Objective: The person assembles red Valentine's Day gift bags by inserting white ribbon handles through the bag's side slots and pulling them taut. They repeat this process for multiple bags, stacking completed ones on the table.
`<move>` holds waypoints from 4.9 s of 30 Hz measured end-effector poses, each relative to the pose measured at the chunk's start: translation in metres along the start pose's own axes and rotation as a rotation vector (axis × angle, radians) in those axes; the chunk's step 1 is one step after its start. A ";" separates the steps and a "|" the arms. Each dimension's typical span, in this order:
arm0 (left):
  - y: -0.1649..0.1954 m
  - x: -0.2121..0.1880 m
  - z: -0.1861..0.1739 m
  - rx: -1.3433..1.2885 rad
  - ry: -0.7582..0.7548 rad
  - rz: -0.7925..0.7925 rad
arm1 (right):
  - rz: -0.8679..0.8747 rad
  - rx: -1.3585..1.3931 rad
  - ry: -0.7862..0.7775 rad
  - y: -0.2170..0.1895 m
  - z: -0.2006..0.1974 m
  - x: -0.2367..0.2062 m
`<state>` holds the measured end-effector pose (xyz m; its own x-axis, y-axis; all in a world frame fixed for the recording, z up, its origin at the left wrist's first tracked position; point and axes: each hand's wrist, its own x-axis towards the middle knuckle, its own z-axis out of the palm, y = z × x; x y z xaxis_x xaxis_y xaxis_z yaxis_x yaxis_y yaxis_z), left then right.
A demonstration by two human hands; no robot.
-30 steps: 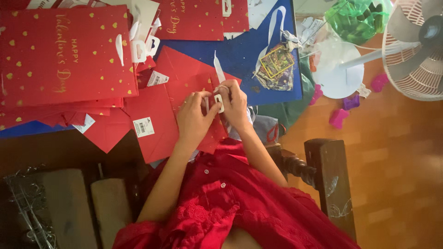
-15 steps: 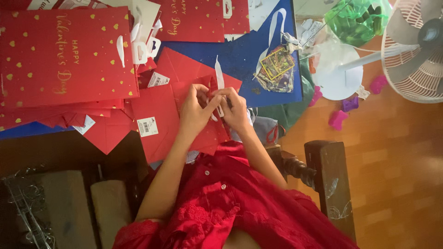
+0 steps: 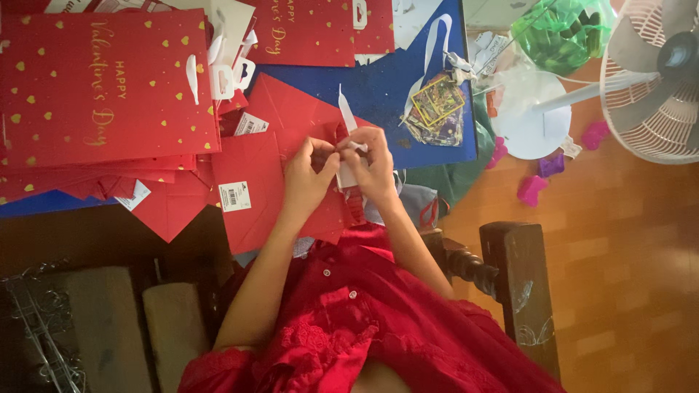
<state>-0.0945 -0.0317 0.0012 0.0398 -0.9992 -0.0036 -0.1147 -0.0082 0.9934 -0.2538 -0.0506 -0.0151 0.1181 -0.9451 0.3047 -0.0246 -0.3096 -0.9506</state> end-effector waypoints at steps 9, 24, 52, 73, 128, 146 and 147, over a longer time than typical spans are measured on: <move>-0.001 0.001 -0.001 0.022 -0.050 0.012 | 0.338 0.206 0.262 -0.018 -0.007 0.004; 0.047 -0.021 -0.008 0.253 -0.131 0.003 | -0.440 -0.361 0.046 -0.134 0.007 -0.014; 0.139 -0.063 -0.035 0.206 0.008 0.143 | -0.032 -0.610 -0.464 -0.161 -0.024 -0.026; 0.157 -0.085 -0.057 -0.015 -0.027 0.112 | -0.009 -0.565 -0.494 -0.219 -0.023 -0.025; 0.041 -0.057 0.064 0.911 0.027 0.242 | -0.212 -0.964 0.097 -0.058 -0.105 -0.003; 0.048 -0.062 0.021 0.705 0.086 0.180 | -0.243 -0.580 0.064 -0.082 -0.081 0.003; 0.047 -0.061 0.019 0.619 0.084 0.159 | -0.234 -0.513 0.041 -0.087 -0.074 -0.002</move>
<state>-0.1215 0.0282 0.0460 0.0502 -0.9838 0.1723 -0.6761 0.0935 0.7308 -0.3249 -0.0298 0.0714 0.1399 -0.8451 0.5161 -0.4826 -0.5133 -0.7097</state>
